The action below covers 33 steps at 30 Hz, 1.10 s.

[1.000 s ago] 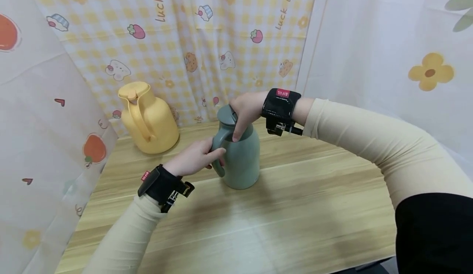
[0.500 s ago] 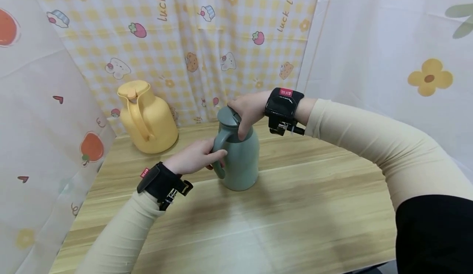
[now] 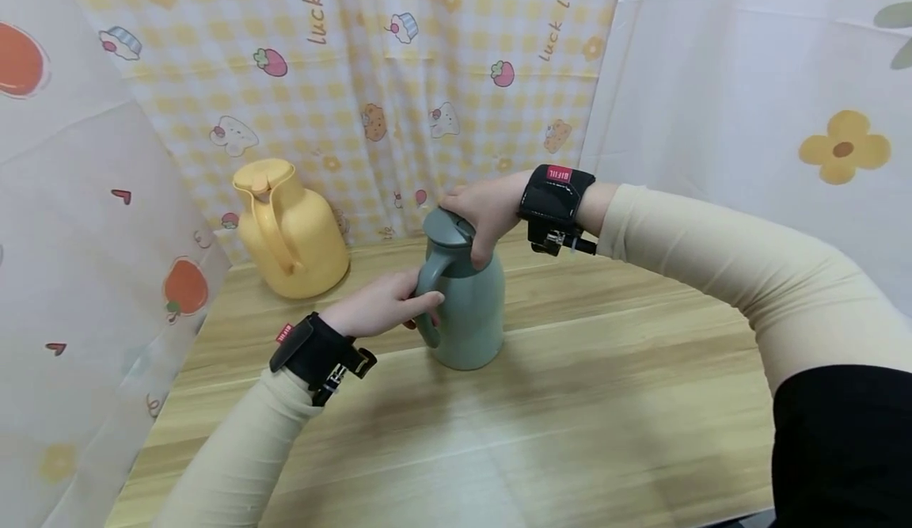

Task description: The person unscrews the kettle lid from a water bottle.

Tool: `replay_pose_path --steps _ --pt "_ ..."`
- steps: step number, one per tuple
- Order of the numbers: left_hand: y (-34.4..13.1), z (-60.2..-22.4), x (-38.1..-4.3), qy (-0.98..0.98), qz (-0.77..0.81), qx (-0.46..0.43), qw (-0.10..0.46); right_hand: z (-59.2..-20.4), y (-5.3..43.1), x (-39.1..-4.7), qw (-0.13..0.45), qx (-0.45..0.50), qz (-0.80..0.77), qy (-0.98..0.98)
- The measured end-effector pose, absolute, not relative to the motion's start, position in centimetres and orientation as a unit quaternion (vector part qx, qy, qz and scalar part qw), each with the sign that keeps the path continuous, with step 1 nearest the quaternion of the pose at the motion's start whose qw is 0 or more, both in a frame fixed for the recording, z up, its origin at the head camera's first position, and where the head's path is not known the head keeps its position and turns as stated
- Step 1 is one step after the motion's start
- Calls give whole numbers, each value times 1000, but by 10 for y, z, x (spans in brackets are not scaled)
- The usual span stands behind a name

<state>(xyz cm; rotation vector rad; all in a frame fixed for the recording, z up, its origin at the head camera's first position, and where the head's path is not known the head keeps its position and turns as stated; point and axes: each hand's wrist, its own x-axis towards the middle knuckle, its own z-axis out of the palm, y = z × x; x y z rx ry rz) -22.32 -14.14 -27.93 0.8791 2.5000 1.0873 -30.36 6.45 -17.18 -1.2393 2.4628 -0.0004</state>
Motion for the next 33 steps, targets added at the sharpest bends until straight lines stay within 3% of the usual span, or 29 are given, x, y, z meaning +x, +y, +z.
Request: replay_pose_path --steps 14,21,26,33 --pt "-147 -281 -210 878 359 291 127 -177 62 -305 200 -469 -4 860" --pt "-134 -286 -220 879 371 285 95 -180 71 -306 185 -446 -24 875" --pt "-134 -283 -218 883 370 277 81 -184 64 -296 127 -416 -25 900" --pt "-134 -280 -211 894 351 266 80 -213 51 -273 -20 -385 -50 921"
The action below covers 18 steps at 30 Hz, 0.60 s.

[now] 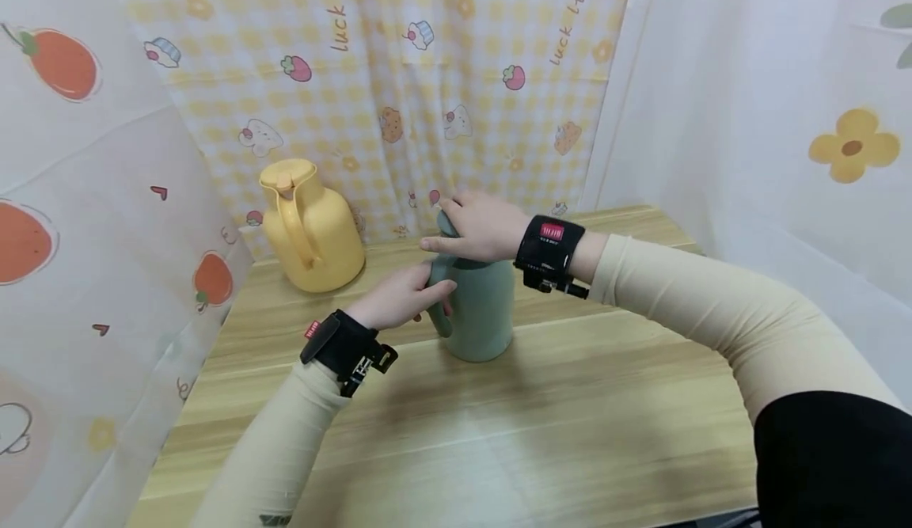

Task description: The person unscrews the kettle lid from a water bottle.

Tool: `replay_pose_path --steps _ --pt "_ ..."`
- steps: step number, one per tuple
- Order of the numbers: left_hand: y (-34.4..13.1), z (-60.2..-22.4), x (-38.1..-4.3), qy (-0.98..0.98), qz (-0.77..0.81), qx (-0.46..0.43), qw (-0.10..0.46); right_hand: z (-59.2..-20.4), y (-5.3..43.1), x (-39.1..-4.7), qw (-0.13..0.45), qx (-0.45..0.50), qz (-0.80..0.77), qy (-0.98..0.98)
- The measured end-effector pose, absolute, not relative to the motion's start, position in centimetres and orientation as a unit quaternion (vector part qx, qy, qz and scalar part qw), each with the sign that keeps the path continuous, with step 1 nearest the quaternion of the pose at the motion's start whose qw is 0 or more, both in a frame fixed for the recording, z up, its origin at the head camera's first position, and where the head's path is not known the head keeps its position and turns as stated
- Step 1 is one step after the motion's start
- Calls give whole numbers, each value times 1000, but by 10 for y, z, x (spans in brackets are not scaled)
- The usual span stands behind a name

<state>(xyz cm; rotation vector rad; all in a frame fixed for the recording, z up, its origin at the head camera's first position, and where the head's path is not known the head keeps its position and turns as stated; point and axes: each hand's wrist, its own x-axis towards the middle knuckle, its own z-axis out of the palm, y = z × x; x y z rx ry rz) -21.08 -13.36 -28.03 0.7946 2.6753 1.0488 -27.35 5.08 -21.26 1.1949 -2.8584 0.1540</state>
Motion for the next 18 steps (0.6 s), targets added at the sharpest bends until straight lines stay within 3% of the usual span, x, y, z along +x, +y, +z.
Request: replay_pose_path --steps 5,11,14,18 --pt "-135 -280 -212 887 359 277 88 -219 51 -274 74 414 42 -906" --pt "-138 -280 -213 880 369 283 97 -214 49 -283 94 463 17 -881" --pt "-137 -281 -212 880 370 283 96 -205 51 -285 70 478 13 -875" --pt "-137 -282 -212 880 368 285 92 -193 53 -286 -11 455 39 -890"
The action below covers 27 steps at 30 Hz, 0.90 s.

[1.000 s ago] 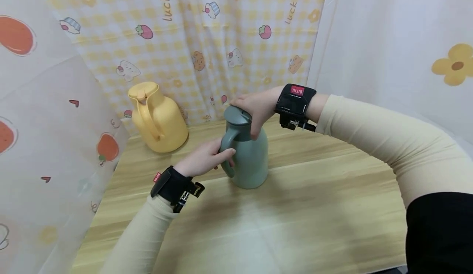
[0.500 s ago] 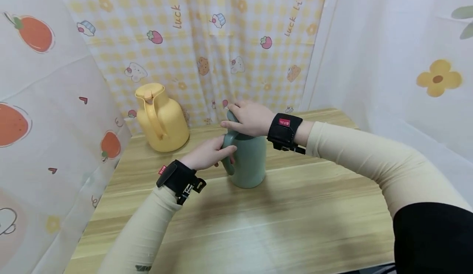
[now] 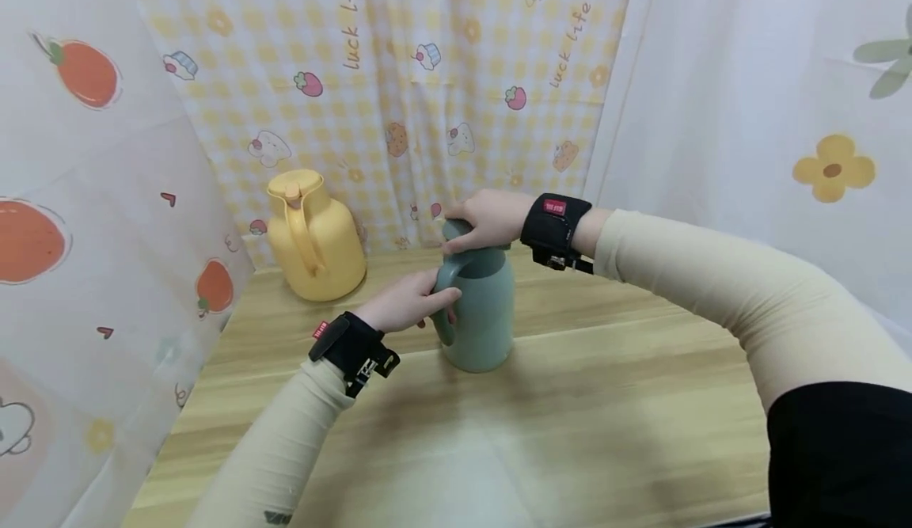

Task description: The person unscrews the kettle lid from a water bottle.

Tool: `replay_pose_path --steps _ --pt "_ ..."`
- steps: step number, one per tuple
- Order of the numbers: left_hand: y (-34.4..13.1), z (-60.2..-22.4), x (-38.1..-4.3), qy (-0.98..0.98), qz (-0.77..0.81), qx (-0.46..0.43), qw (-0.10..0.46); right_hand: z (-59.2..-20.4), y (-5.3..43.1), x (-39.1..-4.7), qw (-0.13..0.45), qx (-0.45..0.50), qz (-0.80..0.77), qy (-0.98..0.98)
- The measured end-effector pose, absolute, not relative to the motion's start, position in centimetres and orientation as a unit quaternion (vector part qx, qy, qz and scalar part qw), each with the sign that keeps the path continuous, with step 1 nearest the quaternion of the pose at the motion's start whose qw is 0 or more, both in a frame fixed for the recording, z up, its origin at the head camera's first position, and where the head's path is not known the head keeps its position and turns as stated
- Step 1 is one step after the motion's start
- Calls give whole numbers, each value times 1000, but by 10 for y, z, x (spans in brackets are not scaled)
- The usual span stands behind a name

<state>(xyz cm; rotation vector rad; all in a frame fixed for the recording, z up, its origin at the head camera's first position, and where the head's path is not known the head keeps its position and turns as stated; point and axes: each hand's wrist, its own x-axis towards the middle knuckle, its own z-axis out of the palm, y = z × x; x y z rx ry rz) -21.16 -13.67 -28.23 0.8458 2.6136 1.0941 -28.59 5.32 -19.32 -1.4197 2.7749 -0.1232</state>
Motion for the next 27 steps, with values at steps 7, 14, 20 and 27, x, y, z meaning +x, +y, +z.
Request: replay_pose_path --steps 7,14,20,27 --pt "-135 -283 -204 885 364 285 60 -210 43 -266 -7 -378 -65 923" --pt "-135 -290 -200 883 369 285 50 -227 43 -263 -135 -406 -37 903" --pt "-134 -299 -201 875 386 285 66 -235 47 -265 -139 -432 -48 890" --pt "-129 -296 -209 860 414 289 65 -232 49 -274 -176 -437 -47 881"
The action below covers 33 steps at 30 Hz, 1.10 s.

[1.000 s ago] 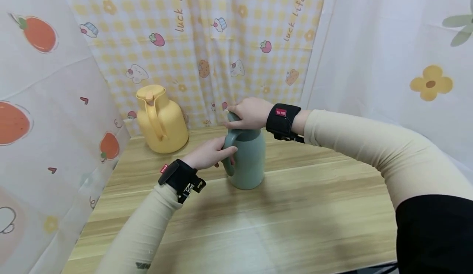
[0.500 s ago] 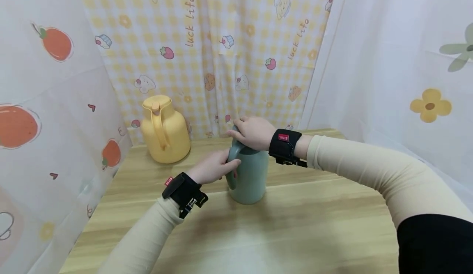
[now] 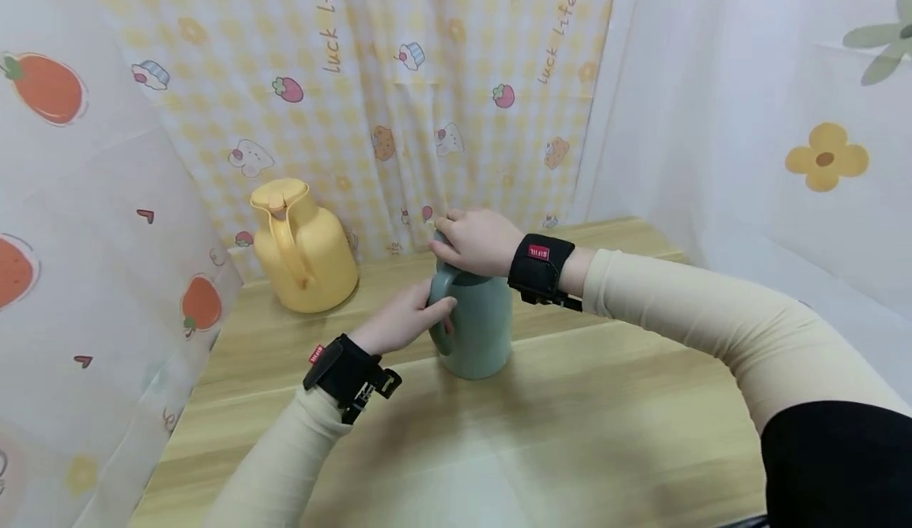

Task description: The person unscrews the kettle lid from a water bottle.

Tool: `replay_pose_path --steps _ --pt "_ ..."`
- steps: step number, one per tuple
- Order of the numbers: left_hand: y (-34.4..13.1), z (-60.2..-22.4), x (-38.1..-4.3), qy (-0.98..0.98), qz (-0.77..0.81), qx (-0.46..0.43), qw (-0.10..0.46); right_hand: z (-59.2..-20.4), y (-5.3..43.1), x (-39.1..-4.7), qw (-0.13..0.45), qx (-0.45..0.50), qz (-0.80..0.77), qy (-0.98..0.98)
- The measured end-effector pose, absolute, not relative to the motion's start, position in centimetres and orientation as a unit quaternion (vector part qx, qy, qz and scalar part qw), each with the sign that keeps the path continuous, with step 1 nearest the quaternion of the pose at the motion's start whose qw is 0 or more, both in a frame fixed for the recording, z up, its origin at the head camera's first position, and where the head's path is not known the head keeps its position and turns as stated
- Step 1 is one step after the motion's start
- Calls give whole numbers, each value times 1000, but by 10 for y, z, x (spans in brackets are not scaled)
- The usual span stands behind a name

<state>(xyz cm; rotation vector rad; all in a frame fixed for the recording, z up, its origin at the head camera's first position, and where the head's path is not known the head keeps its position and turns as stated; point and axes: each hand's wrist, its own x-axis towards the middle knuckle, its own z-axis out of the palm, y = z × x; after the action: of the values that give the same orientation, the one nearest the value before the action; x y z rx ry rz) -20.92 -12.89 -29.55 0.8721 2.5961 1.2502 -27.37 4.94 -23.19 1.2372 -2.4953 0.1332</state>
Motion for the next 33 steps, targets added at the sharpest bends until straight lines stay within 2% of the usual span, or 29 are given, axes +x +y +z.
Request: replay_pose_path --steps 13,33 --pt "-135 -279 -208 854 440 264 92 -214 41 -283 182 475 38 -860" --pt "-129 -289 -212 851 430 279 113 -230 60 -286 179 509 63 -839"
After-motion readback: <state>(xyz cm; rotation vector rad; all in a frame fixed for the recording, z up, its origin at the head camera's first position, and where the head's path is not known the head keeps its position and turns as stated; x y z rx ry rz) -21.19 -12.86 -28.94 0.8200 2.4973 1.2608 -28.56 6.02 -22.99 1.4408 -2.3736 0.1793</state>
